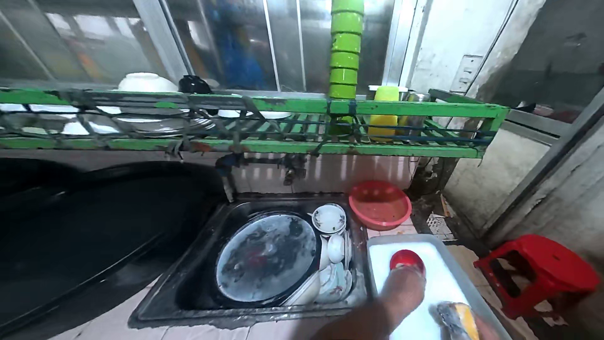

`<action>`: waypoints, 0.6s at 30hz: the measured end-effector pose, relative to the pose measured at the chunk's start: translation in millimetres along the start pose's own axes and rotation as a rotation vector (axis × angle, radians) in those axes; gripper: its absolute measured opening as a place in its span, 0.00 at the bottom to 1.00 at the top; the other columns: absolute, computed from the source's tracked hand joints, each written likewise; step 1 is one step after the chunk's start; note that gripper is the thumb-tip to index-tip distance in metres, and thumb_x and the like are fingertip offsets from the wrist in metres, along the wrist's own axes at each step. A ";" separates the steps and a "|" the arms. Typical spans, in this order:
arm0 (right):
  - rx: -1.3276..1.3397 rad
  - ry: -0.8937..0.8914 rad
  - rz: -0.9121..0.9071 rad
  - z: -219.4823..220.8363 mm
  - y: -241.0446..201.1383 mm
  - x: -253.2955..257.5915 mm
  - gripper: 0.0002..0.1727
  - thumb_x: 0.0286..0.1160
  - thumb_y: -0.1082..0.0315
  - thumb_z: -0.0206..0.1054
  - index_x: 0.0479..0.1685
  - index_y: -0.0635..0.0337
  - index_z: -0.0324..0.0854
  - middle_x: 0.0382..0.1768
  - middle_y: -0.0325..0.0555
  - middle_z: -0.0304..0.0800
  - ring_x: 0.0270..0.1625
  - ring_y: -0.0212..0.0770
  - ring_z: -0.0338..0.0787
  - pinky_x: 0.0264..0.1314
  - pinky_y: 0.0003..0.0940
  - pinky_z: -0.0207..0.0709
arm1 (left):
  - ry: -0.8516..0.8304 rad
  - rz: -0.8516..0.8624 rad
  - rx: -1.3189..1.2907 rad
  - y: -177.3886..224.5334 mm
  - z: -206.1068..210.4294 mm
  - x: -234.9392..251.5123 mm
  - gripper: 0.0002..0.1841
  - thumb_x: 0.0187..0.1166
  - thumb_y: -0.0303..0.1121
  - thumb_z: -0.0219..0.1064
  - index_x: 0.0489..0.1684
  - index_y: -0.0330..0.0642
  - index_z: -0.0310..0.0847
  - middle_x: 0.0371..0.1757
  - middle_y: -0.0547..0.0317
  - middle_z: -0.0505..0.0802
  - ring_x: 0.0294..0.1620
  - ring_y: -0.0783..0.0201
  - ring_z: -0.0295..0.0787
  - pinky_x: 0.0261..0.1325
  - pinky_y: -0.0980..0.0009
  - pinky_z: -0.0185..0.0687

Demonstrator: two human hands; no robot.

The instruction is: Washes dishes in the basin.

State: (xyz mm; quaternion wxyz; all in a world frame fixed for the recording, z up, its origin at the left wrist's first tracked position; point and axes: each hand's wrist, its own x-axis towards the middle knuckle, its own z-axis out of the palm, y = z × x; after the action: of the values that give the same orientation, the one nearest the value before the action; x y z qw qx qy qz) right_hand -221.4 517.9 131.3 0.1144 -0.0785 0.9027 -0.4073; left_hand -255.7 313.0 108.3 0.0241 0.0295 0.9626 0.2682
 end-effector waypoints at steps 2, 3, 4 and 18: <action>0.070 0.033 0.020 -0.4 -2.8 -0.5 0.37 0.65 0.69 0.75 0.78 0.72 0.69 0.67 0.69 0.83 0.69 0.58 0.86 0.74 0.57 0.77 | 0.006 -0.114 -0.333 -0.3 -19.3 0.6 0.19 0.91 0.33 0.51 0.63 0.29 0.84 0.63 0.35 0.90 0.69 0.41 0.85 0.75 0.44 0.76; 0.110 0.061 0.030 -1.4 -4.8 -1.6 0.39 0.66 0.70 0.75 0.80 0.73 0.67 0.68 0.70 0.82 0.69 0.58 0.85 0.75 0.56 0.77 | 0.037 -0.191 -0.600 -2.4 -25.6 -1.8 0.22 0.93 0.36 0.48 0.64 0.28 0.82 0.64 0.34 0.89 0.70 0.43 0.84 0.76 0.46 0.75; 0.143 0.097 0.035 -3.2 -7.1 -3.8 0.39 0.65 0.70 0.75 0.80 0.73 0.66 0.67 0.70 0.83 0.68 0.58 0.86 0.74 0.56 0.77 | 0.069 -0.259 -0.854 -4.4 -28.7 -5.0 0.23 0.94 0.40 0.48 0.66 0.29 0.81 0.65 0.36 0.88 0.70 0.46 0.83 0.76 0.48 0.75; 0.492 0.044 0.150 -18.2 -56.6 23.8 0.26 0.78 0.66 0.68 0.74 0.65 0.75 0.56 0.58 0.89 0.54 0.47 0.90 0.59 0.48 0.84 | -0.080 0.021 -0.796 66.6 -42.5 -95.8 0.18 0.85 0.25 0.60 0.68 0.21 0.79 0.66 0.29 0.88 0.72 0.45 0.84 0.80 0.53 0.71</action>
State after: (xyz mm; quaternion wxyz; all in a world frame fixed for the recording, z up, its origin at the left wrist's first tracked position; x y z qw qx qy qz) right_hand -246.5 488.2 182.2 0.1401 0.0275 0.7822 -0.6065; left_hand -159.9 341.3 182.1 0.0681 0.0382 0.7814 0.6191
